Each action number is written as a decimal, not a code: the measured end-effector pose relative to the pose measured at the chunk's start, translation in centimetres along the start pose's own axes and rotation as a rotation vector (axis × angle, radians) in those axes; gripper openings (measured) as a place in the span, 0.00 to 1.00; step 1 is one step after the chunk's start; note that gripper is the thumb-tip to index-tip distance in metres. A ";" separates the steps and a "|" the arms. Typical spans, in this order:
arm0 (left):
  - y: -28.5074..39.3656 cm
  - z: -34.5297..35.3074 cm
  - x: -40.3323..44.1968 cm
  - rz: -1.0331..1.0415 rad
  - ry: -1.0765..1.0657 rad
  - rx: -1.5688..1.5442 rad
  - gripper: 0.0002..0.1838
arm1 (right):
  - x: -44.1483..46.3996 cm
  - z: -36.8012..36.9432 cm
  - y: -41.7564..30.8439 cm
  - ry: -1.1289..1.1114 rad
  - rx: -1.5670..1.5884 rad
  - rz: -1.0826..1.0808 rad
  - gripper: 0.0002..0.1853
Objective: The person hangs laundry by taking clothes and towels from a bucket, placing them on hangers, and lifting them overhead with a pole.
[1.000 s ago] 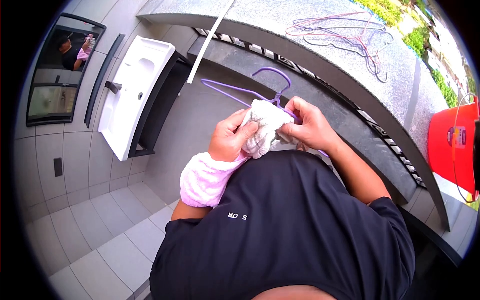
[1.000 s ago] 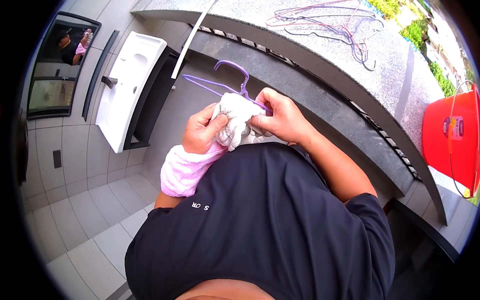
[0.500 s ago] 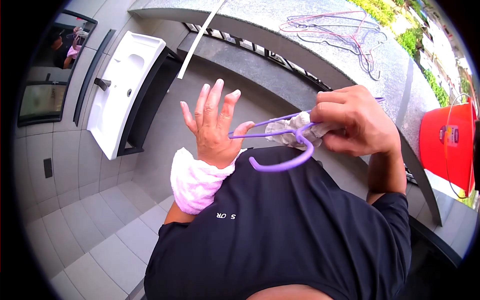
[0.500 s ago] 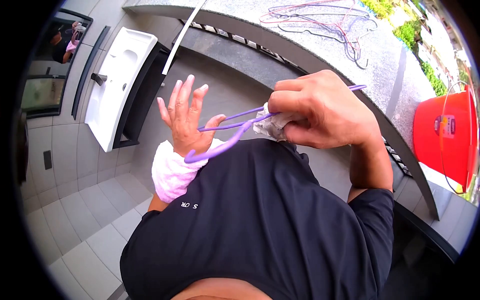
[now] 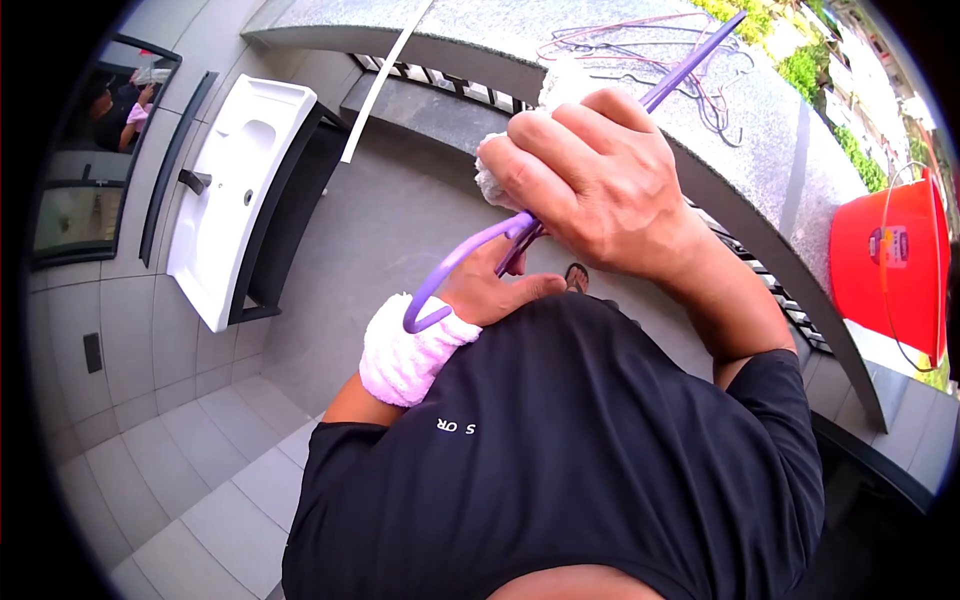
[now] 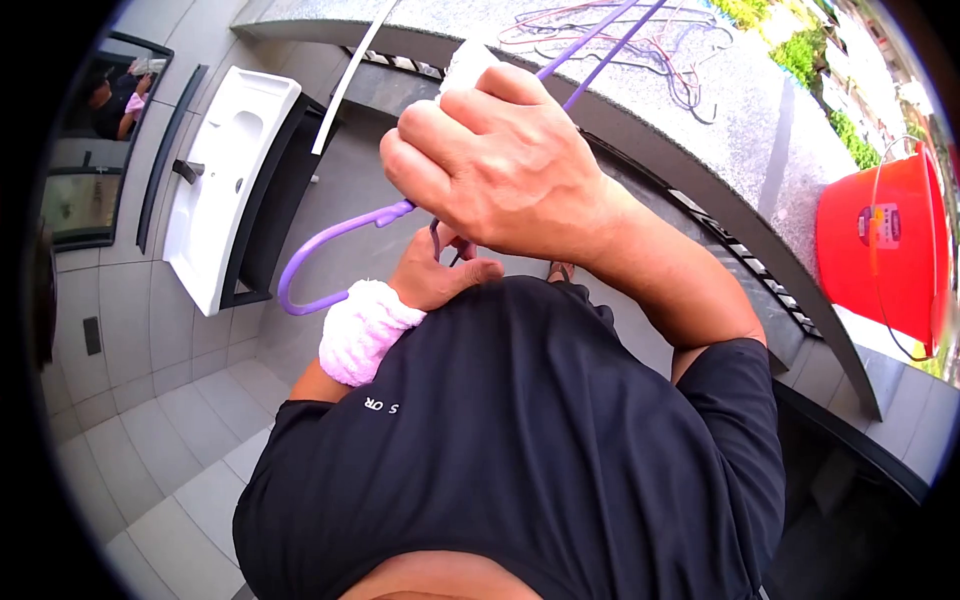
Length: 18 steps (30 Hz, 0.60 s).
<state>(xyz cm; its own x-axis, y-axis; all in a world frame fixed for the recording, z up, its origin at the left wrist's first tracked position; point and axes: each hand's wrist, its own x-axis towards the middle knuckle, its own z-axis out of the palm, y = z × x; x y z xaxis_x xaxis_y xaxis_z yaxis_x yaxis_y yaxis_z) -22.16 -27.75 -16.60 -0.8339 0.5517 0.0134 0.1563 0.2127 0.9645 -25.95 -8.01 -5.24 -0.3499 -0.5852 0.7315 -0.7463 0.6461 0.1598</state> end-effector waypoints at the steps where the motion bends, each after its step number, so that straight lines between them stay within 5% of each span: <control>1: -0.7 0.6 0.1 -0.036 0.052 -0.088 0.31 | 0.4 0.1 -0.5 -0.031 -0.029 -0.005 0.17; 5: 1.6 0.6 0.5 0.054 0.061 -0.352 0.21 | 1.7 -0.1 -1.2 -0.017 0.045 -0.055 0.17; 13: -3.3 0.5 -0.1 0.234 0.287 -0.116 0.10 | 1.8 -0.6 -1.2 -0.210 0.009 -0.090 0.19; 18: -2.8 -0.5 -1.5 -0.165 0.082 -0.417 0.14 | 1.4 -0.4 0.9 -0.198 0.194 0.075 0.34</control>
<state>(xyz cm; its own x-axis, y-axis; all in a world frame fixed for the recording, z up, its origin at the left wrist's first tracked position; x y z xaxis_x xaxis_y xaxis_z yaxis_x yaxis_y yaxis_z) -21.62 -29.59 -19.16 -0.8717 0.4681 -0.1450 -0.1950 -0.0599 0.9790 -26.85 -8.06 -3.79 -0.4978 -0.6359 0.5897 -0.8018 0.5967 -0.0335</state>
